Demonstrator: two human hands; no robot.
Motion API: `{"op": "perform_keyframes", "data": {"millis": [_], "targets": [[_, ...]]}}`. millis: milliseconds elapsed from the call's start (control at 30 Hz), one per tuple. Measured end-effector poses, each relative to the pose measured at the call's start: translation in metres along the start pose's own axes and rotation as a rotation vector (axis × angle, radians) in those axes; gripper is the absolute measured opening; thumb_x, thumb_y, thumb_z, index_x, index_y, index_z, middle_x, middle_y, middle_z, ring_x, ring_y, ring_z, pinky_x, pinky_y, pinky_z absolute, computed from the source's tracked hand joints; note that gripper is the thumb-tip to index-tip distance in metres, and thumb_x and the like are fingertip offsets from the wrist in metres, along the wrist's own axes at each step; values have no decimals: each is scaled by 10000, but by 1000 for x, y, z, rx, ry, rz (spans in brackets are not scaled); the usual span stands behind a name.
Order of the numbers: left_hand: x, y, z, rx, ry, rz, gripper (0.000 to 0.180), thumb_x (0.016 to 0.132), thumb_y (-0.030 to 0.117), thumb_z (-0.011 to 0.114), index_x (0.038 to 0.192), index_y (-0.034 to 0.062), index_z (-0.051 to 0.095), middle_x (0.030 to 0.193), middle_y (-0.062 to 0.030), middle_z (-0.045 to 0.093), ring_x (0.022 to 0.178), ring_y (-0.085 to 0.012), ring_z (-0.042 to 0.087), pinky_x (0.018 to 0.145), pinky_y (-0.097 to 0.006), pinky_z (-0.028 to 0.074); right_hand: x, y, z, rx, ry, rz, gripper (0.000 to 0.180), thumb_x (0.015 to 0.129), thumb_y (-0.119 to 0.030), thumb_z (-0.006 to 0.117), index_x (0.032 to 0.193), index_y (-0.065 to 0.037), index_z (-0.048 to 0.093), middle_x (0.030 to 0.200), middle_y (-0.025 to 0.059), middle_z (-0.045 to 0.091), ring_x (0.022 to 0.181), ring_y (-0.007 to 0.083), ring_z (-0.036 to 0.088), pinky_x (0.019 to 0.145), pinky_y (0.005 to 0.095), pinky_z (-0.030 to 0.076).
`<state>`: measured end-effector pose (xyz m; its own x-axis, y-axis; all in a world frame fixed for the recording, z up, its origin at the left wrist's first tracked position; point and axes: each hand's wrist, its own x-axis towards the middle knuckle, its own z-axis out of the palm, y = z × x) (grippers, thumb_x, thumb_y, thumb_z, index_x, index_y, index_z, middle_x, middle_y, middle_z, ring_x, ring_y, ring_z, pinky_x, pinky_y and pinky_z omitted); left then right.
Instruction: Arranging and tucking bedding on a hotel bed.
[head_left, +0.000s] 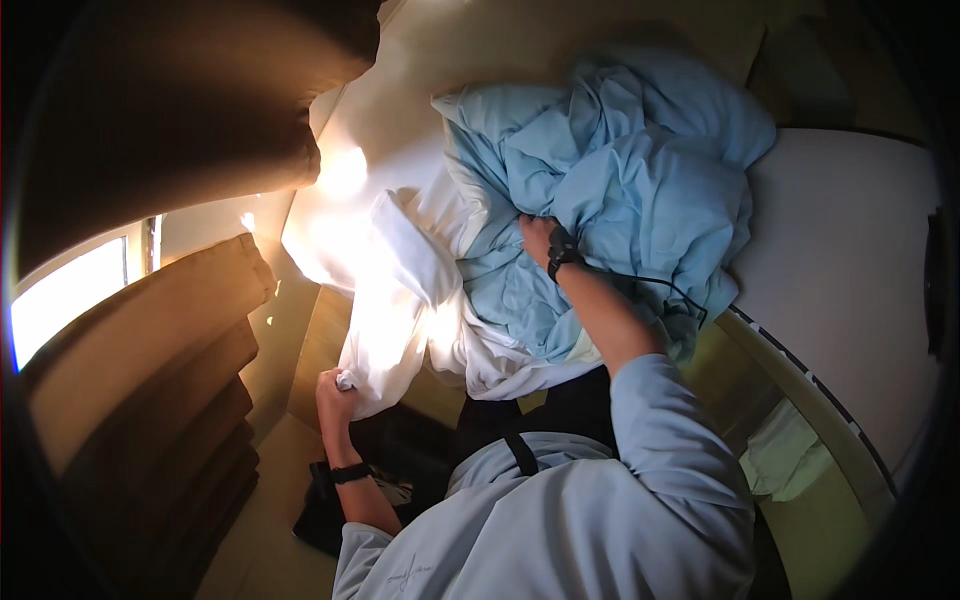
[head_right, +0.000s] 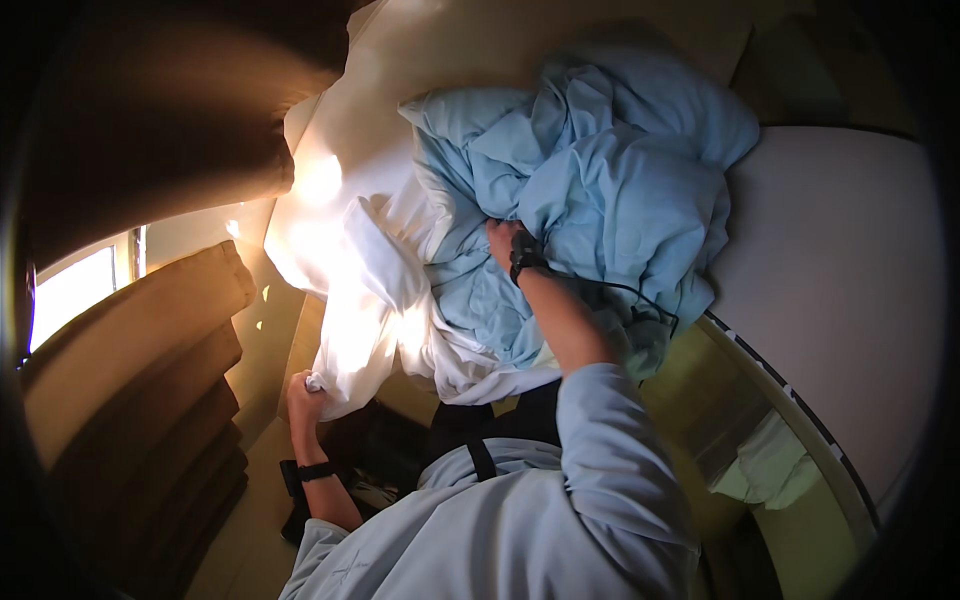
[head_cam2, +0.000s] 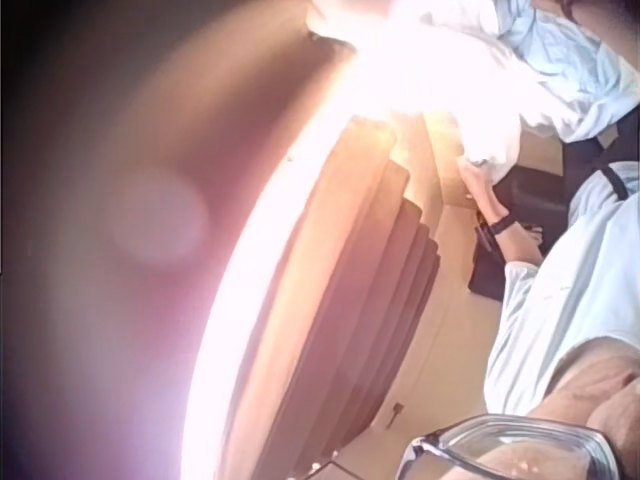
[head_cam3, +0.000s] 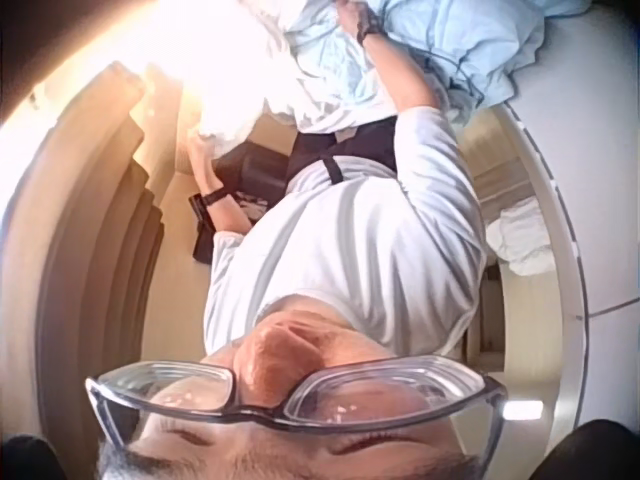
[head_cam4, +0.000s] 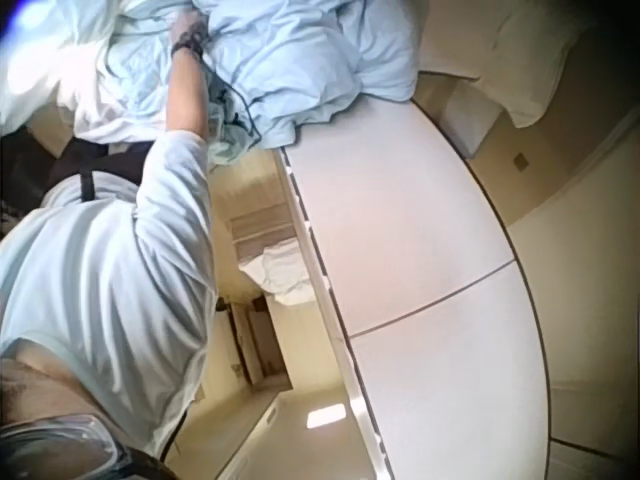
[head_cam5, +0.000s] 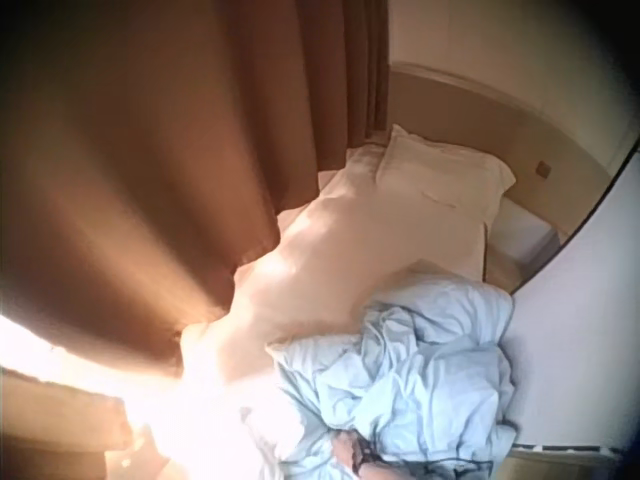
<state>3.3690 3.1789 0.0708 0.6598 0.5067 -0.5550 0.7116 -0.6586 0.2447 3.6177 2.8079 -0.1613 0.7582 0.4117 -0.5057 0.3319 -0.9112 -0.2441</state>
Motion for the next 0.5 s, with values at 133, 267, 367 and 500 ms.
{"op": "perform_keyframes", "data": {"millis": [133, 267, 367, 500], "targets": [[12, -61, 14, 25, 197, -227, 106, 753, 59, 528, 841, 0, 545, 791, -206, 551, 756, -397, 546, 673, -407, 438, -56, 17, -121, 386, 491, -86, 308, 654, -195, 730, 908, -63, 615, 840, 128, 650, 797, 331, 615, 701, 419, 494], [19, -81, -2, -10, 326, -282, 116, 765, 52, 513, 862, -7, 490, 829, -217, 552, 777, -401, 529, 692, -416, 429, -94, 67, -260, 260, 815, -24, 346, 627, -94, 623, 969, -40, 630, 895, 162, 619, 855, 369, 567, 757, 434, 465], [35, -85, -6, -53, 389, -223, 148, 770, 41, 504, 909, -3, 483, 844, -233, 549, 781, -406, 517, 709, -408, 431, -89, 115, -327, 131, 1168, -15, 303, 648, -59, 569, 940, -10, 633, 924, 169, 617, 892, 380, 554, 783, 422, 453], [51, -100, -16, -230, 609, -134, 138, 771, 13, 475, 905, -11, 490, 799, -180, 541, 742, -324, 519, 709, -373, 436, -79, 120, -390, 114, 1129, -62, 278, 668, -25, 534, 928, -4, 631, 937, 152, 617, 912, 357, 564, 790, 378, 458]]}}
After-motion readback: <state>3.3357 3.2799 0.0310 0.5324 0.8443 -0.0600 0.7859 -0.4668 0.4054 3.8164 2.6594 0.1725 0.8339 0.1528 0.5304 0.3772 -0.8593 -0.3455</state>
